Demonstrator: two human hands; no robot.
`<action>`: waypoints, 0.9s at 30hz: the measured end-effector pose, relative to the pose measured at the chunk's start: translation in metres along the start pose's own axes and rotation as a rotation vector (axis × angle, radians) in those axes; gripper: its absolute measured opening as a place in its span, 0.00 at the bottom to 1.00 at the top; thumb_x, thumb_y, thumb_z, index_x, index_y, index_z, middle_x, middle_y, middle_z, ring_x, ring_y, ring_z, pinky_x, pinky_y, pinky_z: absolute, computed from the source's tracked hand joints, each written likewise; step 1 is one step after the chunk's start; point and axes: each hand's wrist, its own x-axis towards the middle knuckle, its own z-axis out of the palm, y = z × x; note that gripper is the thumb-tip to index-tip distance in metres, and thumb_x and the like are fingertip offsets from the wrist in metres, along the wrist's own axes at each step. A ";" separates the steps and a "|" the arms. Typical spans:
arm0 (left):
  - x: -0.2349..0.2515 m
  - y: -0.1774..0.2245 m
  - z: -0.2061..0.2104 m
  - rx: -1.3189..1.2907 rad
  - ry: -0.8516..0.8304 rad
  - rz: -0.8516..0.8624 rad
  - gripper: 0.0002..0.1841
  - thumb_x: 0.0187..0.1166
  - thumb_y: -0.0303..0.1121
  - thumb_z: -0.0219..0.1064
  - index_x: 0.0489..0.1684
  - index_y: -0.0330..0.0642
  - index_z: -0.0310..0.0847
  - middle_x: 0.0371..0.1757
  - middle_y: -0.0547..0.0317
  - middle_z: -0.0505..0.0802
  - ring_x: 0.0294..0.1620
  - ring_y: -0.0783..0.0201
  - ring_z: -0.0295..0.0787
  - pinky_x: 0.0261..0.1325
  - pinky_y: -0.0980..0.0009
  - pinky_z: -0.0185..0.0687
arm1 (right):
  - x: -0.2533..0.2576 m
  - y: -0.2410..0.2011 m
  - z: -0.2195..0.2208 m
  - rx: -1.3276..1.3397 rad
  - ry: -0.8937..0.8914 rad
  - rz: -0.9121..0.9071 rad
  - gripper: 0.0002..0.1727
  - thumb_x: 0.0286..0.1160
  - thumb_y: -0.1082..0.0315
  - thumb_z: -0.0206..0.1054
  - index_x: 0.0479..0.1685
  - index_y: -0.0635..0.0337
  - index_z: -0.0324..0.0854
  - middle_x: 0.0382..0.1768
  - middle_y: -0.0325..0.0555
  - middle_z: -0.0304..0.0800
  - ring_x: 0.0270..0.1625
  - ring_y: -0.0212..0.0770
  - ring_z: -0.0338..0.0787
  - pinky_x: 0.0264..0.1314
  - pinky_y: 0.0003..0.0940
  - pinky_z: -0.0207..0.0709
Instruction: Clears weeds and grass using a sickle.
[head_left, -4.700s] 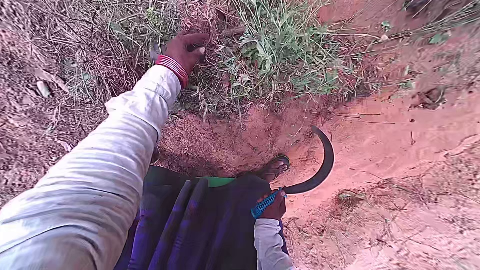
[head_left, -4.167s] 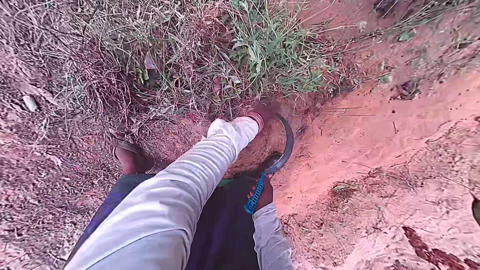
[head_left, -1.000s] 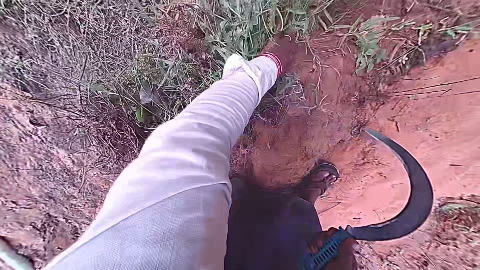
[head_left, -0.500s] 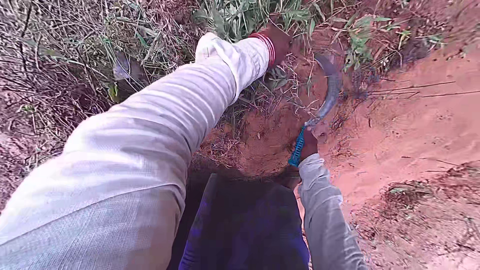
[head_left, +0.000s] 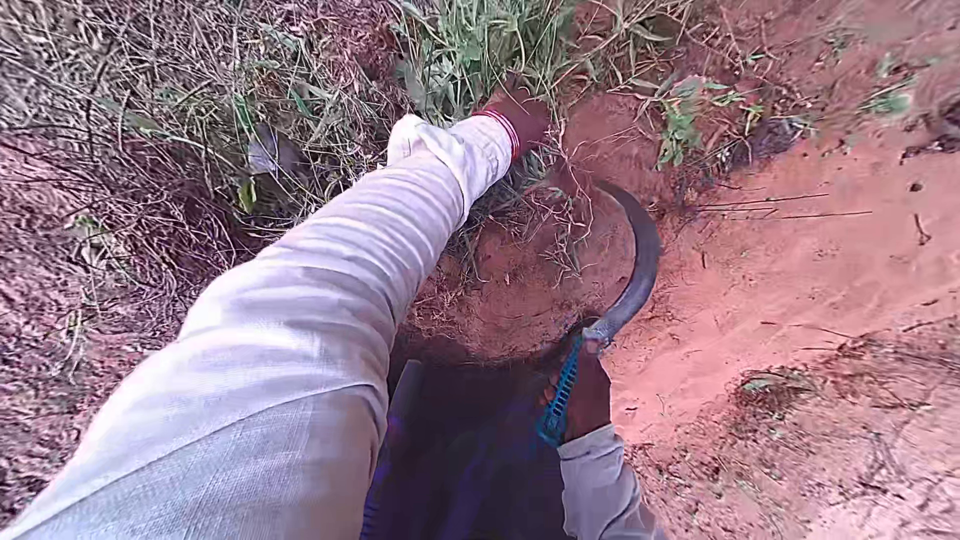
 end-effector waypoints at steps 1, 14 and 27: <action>0.000 -0.003 0.002 0.013 0.017 -0.007 0.19 0.88 0.29 0.61 0.75 0.35 0.79 0.80 0.37 0.81 0.85 0.31 0.70 0.85 0.23 0.46 | 0.023 -0.011 0.006 0.011 -0.006 -0.042 0.27 0.98 0.51 0.31 0.36 0.59 0.67 0.08 0.32 0.71 0.06 0.29 0.75 0.08 0.26 0.76; -0.078 0.032 -0.007 0.089 -0.195 -0.054 0.17 0.84 0.25 0.63 0.66 0.23 0.79 0.73 0.29 0.82 0.77 0.30 0.77 0.78 0.33 0.66 | -0.009 -0.023 0.048 -0.184 -0.102 0.180 0.23 0.98 0.52 0.39 0.44 0.63 0.68 0.11 0.37 0.69 0.09 0.32 0.74 0.12 0.28 0.76; -0.087 0.112 -0.044 -0.072 -0.042 -0.175 0.18 0.84 0.20 0.60 0.71 0.32 0.81 0.78 0.38 0.82 0.83 0.33 0.69 0.83 0.27 0.49 | 0.042 -0.030 -0.034 -0.100 0.122 -0.132 0.27 0.98 0.50 0.35 0.34 0.58 0.68 0.08 0.32 0.70 0.06 0.29 0.74 0.09 0.26 0.75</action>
